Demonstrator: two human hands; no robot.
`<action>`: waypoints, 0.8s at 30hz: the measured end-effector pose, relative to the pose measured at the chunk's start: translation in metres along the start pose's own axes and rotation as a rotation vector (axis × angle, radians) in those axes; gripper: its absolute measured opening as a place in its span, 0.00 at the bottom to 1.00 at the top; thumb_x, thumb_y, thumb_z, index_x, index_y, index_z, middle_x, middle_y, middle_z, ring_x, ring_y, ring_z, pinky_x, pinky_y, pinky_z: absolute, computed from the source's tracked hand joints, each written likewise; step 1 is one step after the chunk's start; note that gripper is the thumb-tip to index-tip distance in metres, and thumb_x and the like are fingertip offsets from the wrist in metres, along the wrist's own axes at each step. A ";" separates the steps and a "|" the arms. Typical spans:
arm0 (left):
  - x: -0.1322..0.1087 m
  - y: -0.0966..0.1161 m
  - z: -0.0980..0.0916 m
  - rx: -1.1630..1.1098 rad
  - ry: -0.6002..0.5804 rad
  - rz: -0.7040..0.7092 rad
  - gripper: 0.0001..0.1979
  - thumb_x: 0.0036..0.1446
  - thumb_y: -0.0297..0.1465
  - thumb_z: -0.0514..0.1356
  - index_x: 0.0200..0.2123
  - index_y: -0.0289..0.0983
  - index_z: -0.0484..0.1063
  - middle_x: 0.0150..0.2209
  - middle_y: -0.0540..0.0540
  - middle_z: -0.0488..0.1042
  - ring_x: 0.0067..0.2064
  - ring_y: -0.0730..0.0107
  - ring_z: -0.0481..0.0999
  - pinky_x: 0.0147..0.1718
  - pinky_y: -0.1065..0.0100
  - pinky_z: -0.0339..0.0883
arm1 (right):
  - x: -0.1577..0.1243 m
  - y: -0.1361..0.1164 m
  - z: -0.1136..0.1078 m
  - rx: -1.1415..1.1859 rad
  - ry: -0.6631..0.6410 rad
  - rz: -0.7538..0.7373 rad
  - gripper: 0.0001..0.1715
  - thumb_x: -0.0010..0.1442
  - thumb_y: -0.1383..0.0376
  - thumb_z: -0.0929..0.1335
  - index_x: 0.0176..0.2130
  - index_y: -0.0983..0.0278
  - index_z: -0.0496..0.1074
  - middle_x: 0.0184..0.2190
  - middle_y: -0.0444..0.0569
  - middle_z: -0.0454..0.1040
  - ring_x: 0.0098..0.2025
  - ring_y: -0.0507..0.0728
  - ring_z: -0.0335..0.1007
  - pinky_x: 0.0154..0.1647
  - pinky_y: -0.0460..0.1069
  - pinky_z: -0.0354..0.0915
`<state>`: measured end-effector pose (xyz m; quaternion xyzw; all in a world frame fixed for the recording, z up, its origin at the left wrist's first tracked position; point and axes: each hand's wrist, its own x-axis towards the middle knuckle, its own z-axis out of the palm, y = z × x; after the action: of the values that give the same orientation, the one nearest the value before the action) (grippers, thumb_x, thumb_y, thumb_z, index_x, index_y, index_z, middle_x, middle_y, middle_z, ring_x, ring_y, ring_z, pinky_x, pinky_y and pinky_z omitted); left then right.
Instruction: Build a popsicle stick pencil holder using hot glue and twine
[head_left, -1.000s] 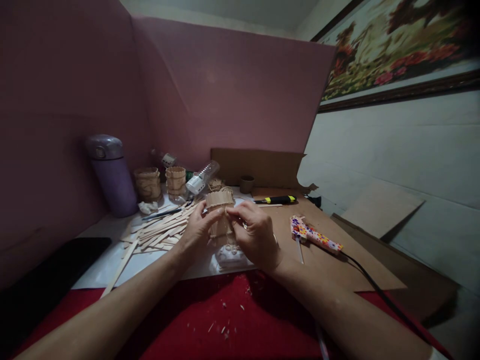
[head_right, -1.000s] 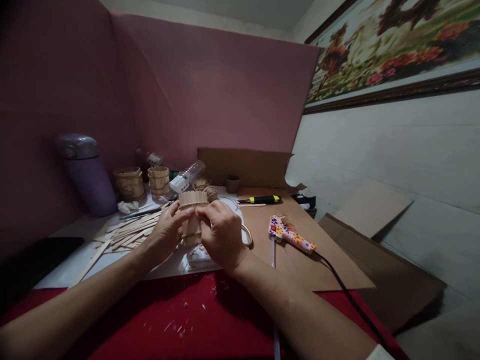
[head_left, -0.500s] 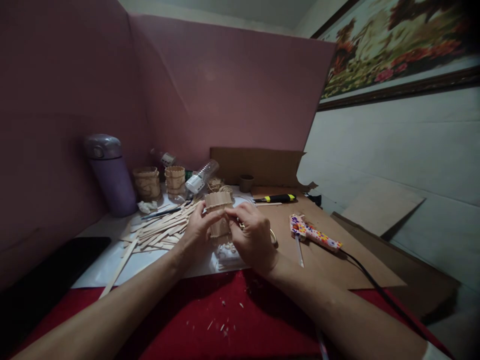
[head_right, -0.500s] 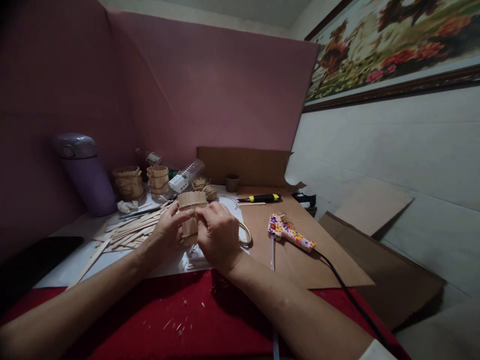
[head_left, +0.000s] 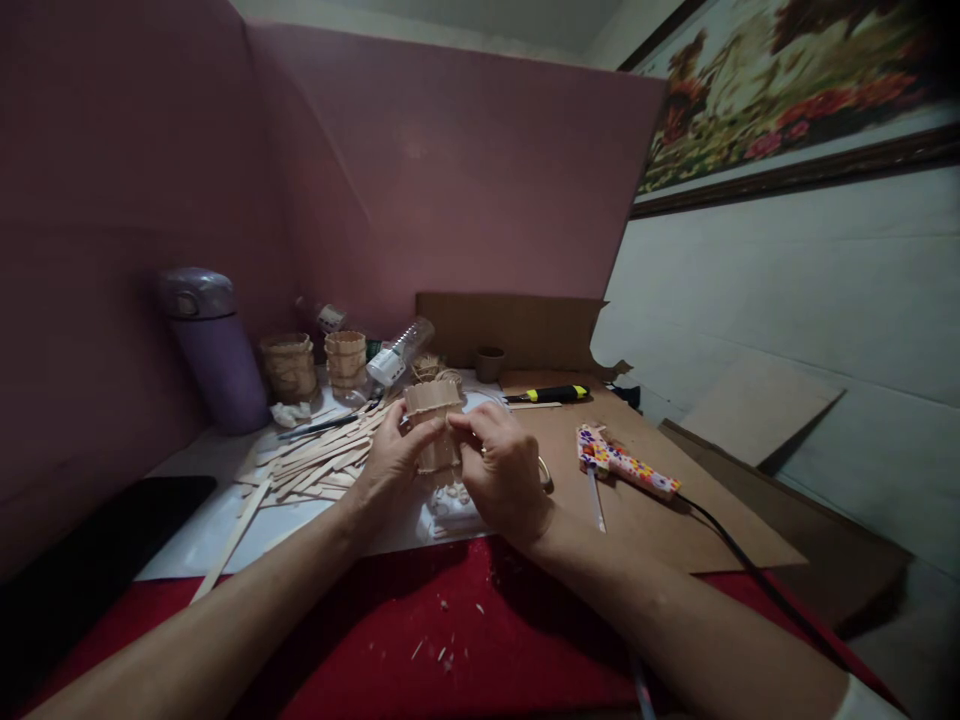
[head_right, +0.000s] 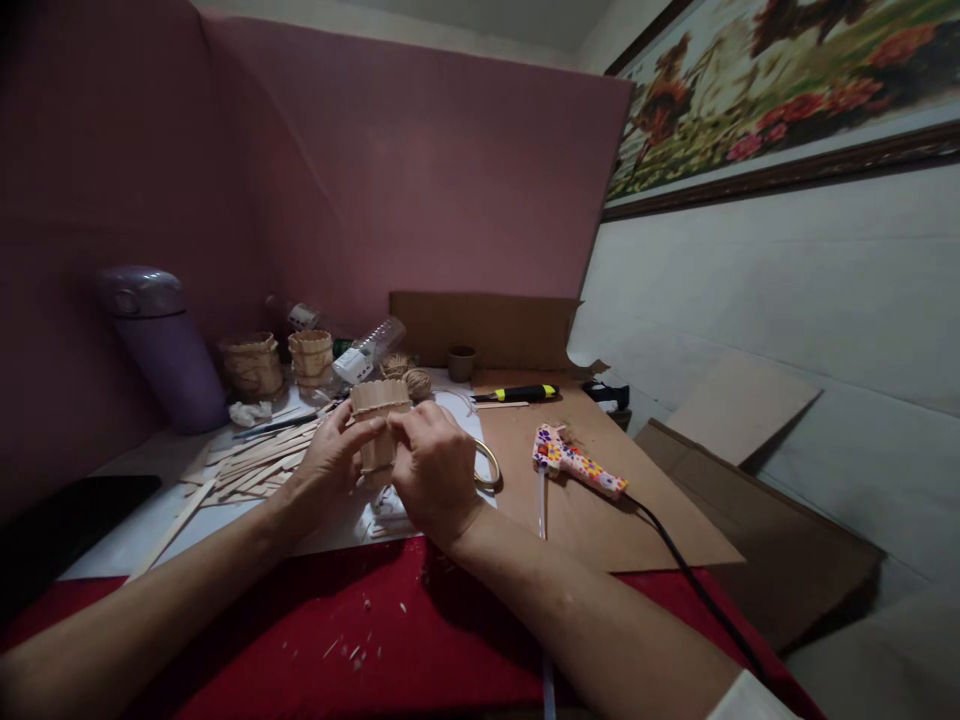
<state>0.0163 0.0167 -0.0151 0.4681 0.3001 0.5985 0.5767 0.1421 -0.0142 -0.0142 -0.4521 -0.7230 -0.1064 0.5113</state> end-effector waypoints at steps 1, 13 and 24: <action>0.000 0.000 0.000 0.006 0.002 0.009 0.30 0.40 0.36 0.71 0.47 0.35 0.67 0.41 0.43 0.77 0.40 0.64 0.76 0.38 0.65 0.68 | 0.000 0.000 0.000 -0.019 0.005 -0.005 0.13 0.61 0.74 0.64 0.38 0.66 0.79 0.32 0.51 0.75 0.37 0.57 0.71 0.36 0.49 0.64; 0.001 -0.002 -0.002 -0.033 -0.017 0.022 0.25 0.45 0.34 0.70 0.46 0.36 0.67 0.40 0.45 0.77 0.38 0.65 0.77 0.39 0.65 0.70 | 0.000 -0.001 -0.003 -0.039 -0.021 -0.023 0.14 0.59 0.73 0.64 0.39 0.65 0.78 0.33 0.51 0.75 0.37 0.58 0.71 0.35 0.50 0.63; -0.001 0.000 0.000 -0.067 -0.005 -0.014 0.26 0.43 0.33 0.70 0.46 0.36 0.68 0.37 0.47 0.77 0.33 0.68 0.77 0.33 0.68 0.70 | -0.002 -0.003 -0.003 -0.110 -0.072 -0.042 0.17 0.59 0.72 0.63 0.43 0.63 0.79 0.31 0.49 0.73 0.36 0.57 0.69 0.34 0.50 0.61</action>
<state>0.0161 0.0161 -0.0149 0.4480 0.2816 0.6031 0.5968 0.1419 -0.0188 -0.0133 -0.4679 -0.7433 -0.1401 0.4571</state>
